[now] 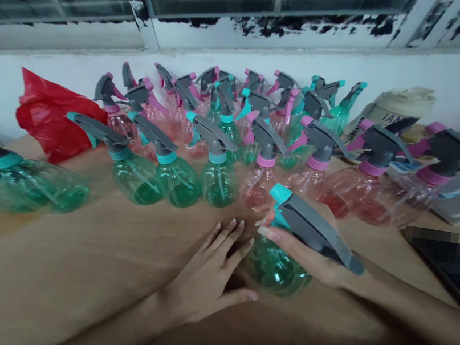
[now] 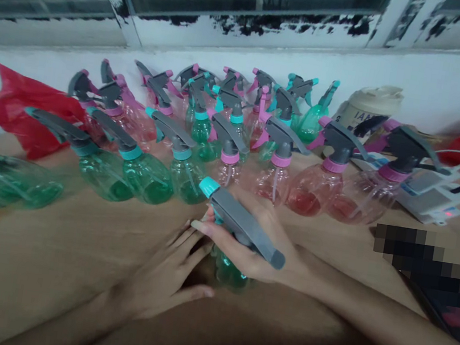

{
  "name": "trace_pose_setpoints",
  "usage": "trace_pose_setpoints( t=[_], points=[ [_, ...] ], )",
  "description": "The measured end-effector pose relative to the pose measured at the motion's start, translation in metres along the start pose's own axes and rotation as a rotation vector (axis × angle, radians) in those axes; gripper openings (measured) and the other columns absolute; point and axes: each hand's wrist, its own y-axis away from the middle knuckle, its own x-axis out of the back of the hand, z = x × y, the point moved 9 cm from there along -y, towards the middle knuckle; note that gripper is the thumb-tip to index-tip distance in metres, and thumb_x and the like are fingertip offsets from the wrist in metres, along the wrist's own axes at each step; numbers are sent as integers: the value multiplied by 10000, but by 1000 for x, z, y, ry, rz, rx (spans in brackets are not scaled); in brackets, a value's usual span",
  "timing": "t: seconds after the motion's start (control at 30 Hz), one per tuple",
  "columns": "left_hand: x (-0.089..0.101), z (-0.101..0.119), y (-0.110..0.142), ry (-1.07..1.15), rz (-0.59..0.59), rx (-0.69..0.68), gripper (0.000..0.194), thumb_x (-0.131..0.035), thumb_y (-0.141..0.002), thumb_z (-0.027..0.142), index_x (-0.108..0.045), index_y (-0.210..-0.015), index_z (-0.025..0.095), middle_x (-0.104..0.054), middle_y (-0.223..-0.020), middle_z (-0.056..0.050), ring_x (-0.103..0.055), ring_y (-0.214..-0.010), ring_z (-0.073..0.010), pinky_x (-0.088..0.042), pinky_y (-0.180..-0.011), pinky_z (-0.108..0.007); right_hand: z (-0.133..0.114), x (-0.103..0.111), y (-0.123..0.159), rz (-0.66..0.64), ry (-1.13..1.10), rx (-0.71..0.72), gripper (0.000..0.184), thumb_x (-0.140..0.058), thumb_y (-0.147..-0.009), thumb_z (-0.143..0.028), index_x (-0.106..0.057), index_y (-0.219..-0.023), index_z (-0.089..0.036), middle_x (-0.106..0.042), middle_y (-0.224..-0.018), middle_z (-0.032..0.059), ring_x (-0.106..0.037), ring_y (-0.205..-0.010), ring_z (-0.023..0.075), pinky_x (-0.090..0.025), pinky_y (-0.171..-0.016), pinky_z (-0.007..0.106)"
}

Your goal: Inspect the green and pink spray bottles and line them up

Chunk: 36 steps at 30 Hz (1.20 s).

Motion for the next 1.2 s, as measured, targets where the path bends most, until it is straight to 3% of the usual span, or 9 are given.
trace_pose_setpoints(
  t=[0.17,0.27,0.43,0.57,0.83,1.0,1.2],
  points=[
    [1,1,0,7,-18,0,775,-387,-901,668,-289,-1456,135,-246,-1532,-156,-138,-1419,-336,-224,-1118,-533,-3,1,-2,-11,-43,-17,111,-632,-817,-341,-625,-856,-238,-657,-808,5,-635,-678,160,-536,-607,303],
    [0,0,0,11,-18,-3,787,-406,-898,662,-244,-1472,148,-204,-1546,-152,-93,-1427,-320,-213,-1125,-528,-4,0,-2,-26,-47,-10,223,-638,-807,-361,-657,-996,-245,-684,-904,24,-641,-670,164,-549,-624,312],
    [-2,0,2,44,22,1,997,-523,-796,718,-167,-1482,88,-179,-1543,-195,-98,-1425,-340,-200,-1131,-530,-2,1,1,-7,-64,16,353,-643,-803,-376,-644,-1134,-253,-680,-997,44,-649,-735,170,-551,-697,324],
    [-1,2,1,72,34,-5,1021,-579,-763,701,-167,-1480,102,-207,-1537,-194,-139,-1417,-354,-217,-1119,-552,0,0,2,3,-97,-9,351,-649,-800,-354,-644,-1137,-255,-688,-923,26,-632,-625,145,-539,-598,296],
    [7,4,2,234,76,60,1047,-695,-718,554,-106,-1492,168,-300,-1498,-190,-265,-1372,-395,-278,-1071,-591,-4,-3,1,31,-128,6,330,-656,-798,-357,-647,-1113,-258,-690,-948,28,-652,-682,170,-548,-626,321],
    [26,-2,14,303,180,114,939,-682,-748,538,-196,-1455,157,-402,-1411,-197,-377,-1302,-391,-324,-1043,-583,-16,-24,-7,43,-120,39,340,-669,-791,-379,-644,-1101,-243,-674,-857,28,-646,-693,186,-538,-644,340],
    [57,-25,64,357,364,248,790,-694,-758,540,-323,-1371,206,-535,-1221,-136,-532,-1137,-344,-465,-918,-517,-49,-81,-23,-16,-212,150,382,-691,-768,-369,-626,-1101,-195,-676,-1008,74,-657,-902,205,-544,-741,335]
  ],
)
